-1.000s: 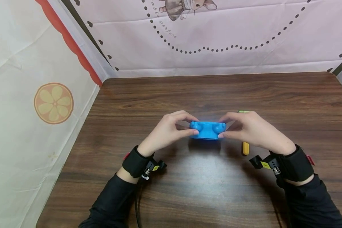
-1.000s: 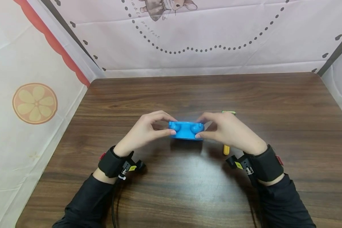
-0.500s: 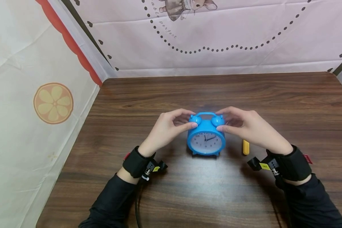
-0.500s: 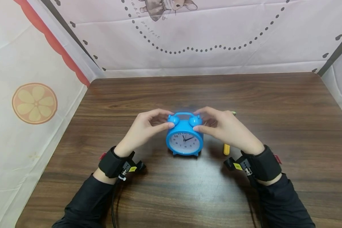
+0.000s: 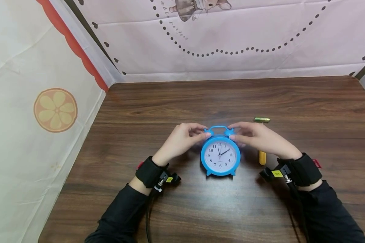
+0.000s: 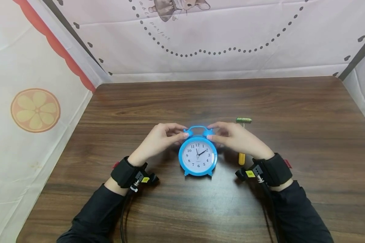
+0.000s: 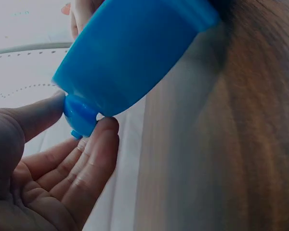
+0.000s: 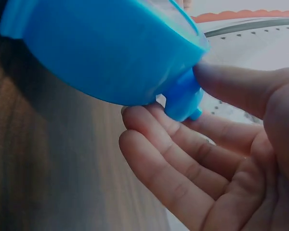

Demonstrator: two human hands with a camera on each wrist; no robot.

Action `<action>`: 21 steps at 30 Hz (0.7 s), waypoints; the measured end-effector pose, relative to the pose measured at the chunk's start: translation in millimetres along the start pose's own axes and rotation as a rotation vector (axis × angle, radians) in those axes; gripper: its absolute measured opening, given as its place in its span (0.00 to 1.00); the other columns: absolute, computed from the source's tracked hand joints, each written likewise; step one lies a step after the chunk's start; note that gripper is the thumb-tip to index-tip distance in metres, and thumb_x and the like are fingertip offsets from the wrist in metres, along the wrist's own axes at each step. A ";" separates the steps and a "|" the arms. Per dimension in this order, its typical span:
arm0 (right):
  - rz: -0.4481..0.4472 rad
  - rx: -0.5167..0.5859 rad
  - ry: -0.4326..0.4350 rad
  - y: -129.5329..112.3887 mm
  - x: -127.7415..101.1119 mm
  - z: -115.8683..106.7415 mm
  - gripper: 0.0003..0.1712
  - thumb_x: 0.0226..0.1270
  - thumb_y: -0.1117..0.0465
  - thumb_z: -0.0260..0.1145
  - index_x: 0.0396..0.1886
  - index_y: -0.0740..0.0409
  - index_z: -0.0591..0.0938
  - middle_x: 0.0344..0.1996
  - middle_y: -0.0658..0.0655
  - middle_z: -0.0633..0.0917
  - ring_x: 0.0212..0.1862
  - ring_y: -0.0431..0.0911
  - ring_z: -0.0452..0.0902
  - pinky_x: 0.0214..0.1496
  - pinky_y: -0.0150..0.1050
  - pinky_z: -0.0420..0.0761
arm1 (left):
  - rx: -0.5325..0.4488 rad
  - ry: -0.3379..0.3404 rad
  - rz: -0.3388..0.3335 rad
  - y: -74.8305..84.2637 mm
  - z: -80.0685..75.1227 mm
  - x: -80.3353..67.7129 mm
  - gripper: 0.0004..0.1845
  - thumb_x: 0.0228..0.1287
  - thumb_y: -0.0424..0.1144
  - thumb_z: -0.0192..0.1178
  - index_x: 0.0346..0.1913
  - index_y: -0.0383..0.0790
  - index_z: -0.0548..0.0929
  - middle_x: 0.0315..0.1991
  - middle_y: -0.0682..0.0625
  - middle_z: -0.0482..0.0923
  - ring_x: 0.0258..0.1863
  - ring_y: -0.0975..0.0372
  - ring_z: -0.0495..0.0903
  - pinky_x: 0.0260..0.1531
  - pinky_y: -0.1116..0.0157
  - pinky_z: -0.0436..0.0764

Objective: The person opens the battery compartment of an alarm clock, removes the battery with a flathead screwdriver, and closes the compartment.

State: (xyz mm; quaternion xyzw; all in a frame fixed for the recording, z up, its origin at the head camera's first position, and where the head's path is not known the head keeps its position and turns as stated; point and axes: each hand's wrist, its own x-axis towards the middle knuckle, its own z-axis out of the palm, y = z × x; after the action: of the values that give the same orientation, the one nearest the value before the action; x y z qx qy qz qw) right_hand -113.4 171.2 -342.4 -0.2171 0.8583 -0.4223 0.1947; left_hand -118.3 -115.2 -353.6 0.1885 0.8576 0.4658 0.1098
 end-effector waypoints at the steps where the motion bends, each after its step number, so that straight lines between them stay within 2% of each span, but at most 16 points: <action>1: 0.005 -0.005 -0.007 1.4 1.3 1.2 0.29 0.77 0.47 0.61 0.70 0.56 0.73 0.42 0.54 0.87 0.42 0.48 0.84 0.46 0.47 0.82 | -0.009 -0.007 -0.014 -1.7 1.1 0.8 0.20 0.71 0.48 0.64 0.56 0.37 0.84 0.40 0.52 0.87 0.37 0.65 0.86 0.39 0.64 0.84; 5: 0.014 -0.082 -0.031 6.0 6.1 7.4 0.29 0.79 0.50 0.57 0.71 0.61 0.71 0.41 0.54 0.87 0.38 0.45 0.83 0.44 0.45 0.83 | -0.019 -0.054 -0.072 -9.9 7.0 5.1 0.22 0.73 0.49 0.61 0.59 0.36 0.82 0.42 0.50 0.87 0.36 0.65 0.87 0.38 0.65 0.85; 8: -0.001 -0.151 -0.035 6.9 9.2 13.2 0.27 0.80 0.53 0.55 0.71 0.63 0.71 0.37 0.54 0.85 0.35 0.45 0.80 0.41 0.44 0.81 | -0.006 -0.077 -0.090 -14.4 9.1 7.0 0.23 0.74 0.50 0.59 0.62 0.37 0.82 0.46 0.48 0.87 0.37 0.65 0.87 0.39 0.66 0.85; 11: -0.029 -0.203 -0.027 7.6 11.6 18.4 0.27 0.81 0.53 0.53 0.70 0.65 0.71 0.41 0.57 0.85 0.39 0.46 0.80 0.44 0.47 0.81 | 0.027 -0.081 -0.081 -16.6 8.2 6.9 0.22 0.75 0.49 0.59 0.62 0.39 0.81 0.51 0.47 0.85 0.37 0.65 0.85 0.38 0.67 0.83; 13: -0.047 -0.227 -0.018 8.3 12.4 20.7 0.27 0.82 0.52 0.52 0.70 0.65 0.71 0.48 0.60 0.85 0.44 0.48 0.81 0.49 0.51 0.81 | 0.049 -0.086 -0.070 -17.5 7.0 6.4 0.22 0.75 0.49 0.59 0.63 0.40 0.81 0.51 0.49 0.85 0.34 0.65 0.83 0.33 0.67 0.80; 15: -0.061 -0.245 -0.010 8.9 12.6 21.8 0.27 0.82 0.52 0.51 0.70 0.65 0.71 0.54 0.63 0.84 0.49 0.49 0.81 0.54 0.54 0.80 | 0.070 -0.096 -0.063 -18.1 6.2 5.9 0.21 0.76 0.48 0.58 0.63 0.42 0.82 0.47 0.50 0.85 0.27 0.63 0.79 0.27 0.67 0.76; 17: -0.070 -0.246 -0.010 8.9 12.7 22.0 0.27 0.82 0.52 0.51 0.70 0.65 0.71 0.55 0.64 0.83 0.52 0.51 0.82 0.56 0.56 0.79 | 0.078 -0.105 -0.061 -18.5 6.1 5.7 0.20 0.76 0.49 0.57 0.63 0.45 0.82 0.37 0.50 0.83 0.20 0.61 0.74 0.22 0.67 0.72; 19: -0.079 -0.247 -0.009 9.4 13.0 22.1 0.27 0.83 0.53 0.50 0.70 0.65 0.71 0.55 0.63 0.83 0.50 0.50 0.81 0.55 0.55 0.79 | 0.074 -0.112 -0.064 -18.4 6.5 5.4 0.19 0.77 0.48 0.56 0.63 0.47 0.82 0.29 0.50 0.79 0.15 0.59 0.71 0.19 0.67 0.69; 21: -0.083 -0.245 -0.012 10.2 13.2 22.3 0.26 0.83 0.53 0.50 0.70 0.65 0.72 0.54 0.62 0.84 0.49 0.48 0.81 0.54 0.53 0.80 | 0.076 -0.108 -0.067 -18.5 7.7 5.2 0.18 0.77 0.48 0.56 0.62 0.49 0.83 0.24 0.50 0.75 0.15 0.60 0.71 0.18 0.67 0.69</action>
State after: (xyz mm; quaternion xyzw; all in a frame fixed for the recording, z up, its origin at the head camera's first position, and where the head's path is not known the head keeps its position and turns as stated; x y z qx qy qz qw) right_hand -115.0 155.4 -365.2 -0.2770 0.8925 -0.3209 0.1541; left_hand -124.3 -116.3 -373.4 0.1886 0.8733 0.4181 0.1641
